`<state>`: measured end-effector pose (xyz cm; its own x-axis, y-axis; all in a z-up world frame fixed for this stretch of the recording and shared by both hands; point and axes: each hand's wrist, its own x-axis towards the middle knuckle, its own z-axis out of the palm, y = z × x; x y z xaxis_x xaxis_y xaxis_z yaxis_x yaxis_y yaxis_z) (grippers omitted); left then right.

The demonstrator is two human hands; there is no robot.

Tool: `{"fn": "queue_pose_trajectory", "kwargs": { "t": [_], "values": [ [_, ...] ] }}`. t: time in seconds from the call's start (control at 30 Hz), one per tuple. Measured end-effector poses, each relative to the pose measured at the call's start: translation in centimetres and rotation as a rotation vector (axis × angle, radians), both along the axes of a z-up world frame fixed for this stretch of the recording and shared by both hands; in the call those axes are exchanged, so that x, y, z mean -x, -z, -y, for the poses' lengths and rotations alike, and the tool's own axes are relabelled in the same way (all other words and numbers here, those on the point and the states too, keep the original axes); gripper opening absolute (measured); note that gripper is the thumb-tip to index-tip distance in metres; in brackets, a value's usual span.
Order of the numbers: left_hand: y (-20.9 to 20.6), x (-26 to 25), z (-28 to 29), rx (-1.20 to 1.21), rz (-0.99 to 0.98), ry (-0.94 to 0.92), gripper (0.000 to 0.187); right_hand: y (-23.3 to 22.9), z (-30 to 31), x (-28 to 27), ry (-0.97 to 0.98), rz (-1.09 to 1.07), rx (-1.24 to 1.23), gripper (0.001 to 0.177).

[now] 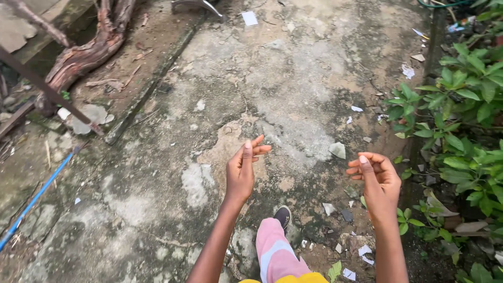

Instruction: Sorting through a basin of wet clothes and hanging them on a clothesline to dry.

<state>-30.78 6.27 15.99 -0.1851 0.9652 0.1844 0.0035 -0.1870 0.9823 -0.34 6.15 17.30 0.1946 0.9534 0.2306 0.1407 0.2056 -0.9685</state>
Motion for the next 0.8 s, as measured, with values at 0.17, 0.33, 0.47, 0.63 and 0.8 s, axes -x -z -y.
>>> {"fn": "queue_pose_trajectory", "kwargs": {
  "t": [0.17, 0.33, 0.47, 0.63, 0.8],
  "values": [
    [-1.3, -3.2, -12.2, -0.012, 0.027, 0.060, 0.055, -1.9, -9.8, -2.8, 0.095, 0.030, -0.026, 0.020],
    [-2.9, -5.3, -19.5, 0.044, -0.003, 0.119, 0.053, -2.0, -15.4, -4.5, 0.144, 0.041, 0.014, 0.021],
    [-1.9, -6.5, -24.9, 0.069, 0.025, 0.146, 0.051, -1.7, -20.1, -5.5, 0.129, 0.024, 0.048, 0.021],
    [0.1, -7.7, -35.2, 0.124, 0.035, 0.147, 0.051, -0.7, -29.8, -7.1, 0.146, 0.014, 0.099, 0.022],
    [2.3, -9.1, -50.1, 0.114, 0.104, 0.158, 0.052, 1.2, -43.5, -9.9, 0.183, 0.060, 0.145, 0.025]
  ]
}}
